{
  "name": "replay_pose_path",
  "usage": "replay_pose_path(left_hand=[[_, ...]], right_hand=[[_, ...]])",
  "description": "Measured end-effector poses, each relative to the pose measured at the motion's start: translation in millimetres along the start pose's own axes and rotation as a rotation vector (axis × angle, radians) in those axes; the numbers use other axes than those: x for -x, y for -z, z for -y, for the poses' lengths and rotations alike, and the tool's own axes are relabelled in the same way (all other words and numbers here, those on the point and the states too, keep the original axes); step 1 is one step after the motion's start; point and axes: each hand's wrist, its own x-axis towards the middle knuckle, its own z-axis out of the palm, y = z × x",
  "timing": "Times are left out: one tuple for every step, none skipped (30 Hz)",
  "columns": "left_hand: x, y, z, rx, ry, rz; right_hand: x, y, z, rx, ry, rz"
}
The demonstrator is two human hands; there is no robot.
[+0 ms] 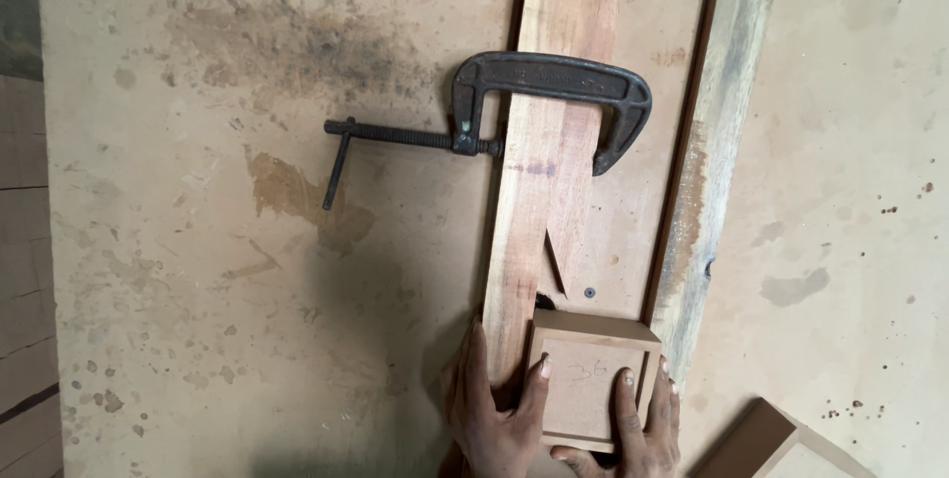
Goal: The person measures the dimensions of small wooden boxes using a tape measure in a workshop. They handle the boxes one at a time, measuring the height and width, and place them back on the workbench.
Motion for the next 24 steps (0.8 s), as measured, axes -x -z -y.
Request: replay_pose_path(left_hand=[[0, 0, 0, -0.002, -0.002, -0.001], [-1, 0, -1, -0.003, -0.005, -0.004], [-1, 0, -1, -0.003, -0.007, -0.007], [-2, 0, -1, -0.004, -0.015, -0.016], [-2, 0, -2, -0.004, -0.021, -0.027], [-2, 0, -2, -0.005, -0.027, -0.038], [-2, 0, -3, -0.005, -0.023, -0.053], [-3, 0, -4, -0.005, -0.021, -0.067], [-3, -1, -5, -0.005, -0.02, -0.081], [-4, -1, -5, -0.01, -0.012, -0.076], [-4, -1, -6, -0.014, -0.007, -0.072], [-5, -1, -6, -0.016, -0.005, -0.071], [-6, -1, -7, -0.016, -0.007, -0.076], [-6, 0, -8, -0.017, -0.002, -0.077], [-6, 0, -9, -0.02, 0.005, -0.077], [-7, 0, -9, -0.019, 0.002, -0.086], [-7, 0, -10, -0.018, 0.0, -0.095], [-7, 0, -11, -0.018, -0.002, -0.104], [-7, 0, -12, -0.023, 0.003, -0.113], [-8, 0, -13, -0.03, 0.009, -0.118], [-8, -1, -14, -0.035, 0.013, -0.125], [-8, -1, -14, -0.034, 0.017, -0.126], [-8, -1, -14, -0.034, 0.018, -0.127], [-8, -1, -14, -0.033, 0.018, -0.131]], right_hand=[[-1, 1, 0, 0.002, 0.007, 0.004], [-3, 2, 0, 0.004, 0.015, 0.007], [-5, 3, 0, 0.009, 0.019, 0.009], [-6, 3, 1, 0.014, 0.021, 0.011], [-7, 3, 1, 0.019, 0.025, 0.014], [-8, 3, 2, 0.015, 0.016, 0.006], [-8, 4, 4, 0.012, 0.006, -0.001], [-8, 5, 6, 0.009, -0.005, -0.008], [-9, 5, 8, 0.001, -0.007, -0.015], [-10, 6, 9, -0.006, -0.01, -0.021], [-12, 6, 10, -0.013, -0.012, -0.03], [-14, 6, 10, -0.006, -0.004, -0.026], [-17, 7, 10, 0.001, 0.004, -0.022], [-18, 9, 11, 0.008, 0.01, -0.012], [-18, 10, 12, 0.004, 0.001, -0.013], [-19, 9, 13, 0.0, -0.007, -0.018], [-19, 9, 15, -0.005, -0.014, -0.023], [-20, 9, 16, 0.009, -0.025, -0.016], [-20, 10, 16, 0.023, -0.036, -0.008], [-19, 11, 17, 0.038, -0.049, 0.002], [-19, 11, 18, 0.034, -0.048, -0.004], [-20, 11, 18, 0.03, -0.045, -0.01], [-20, 11, 18, 0.026, -0.042, -0.018], [-21, 10, 18, 0.026, -0.054, 0.002]])
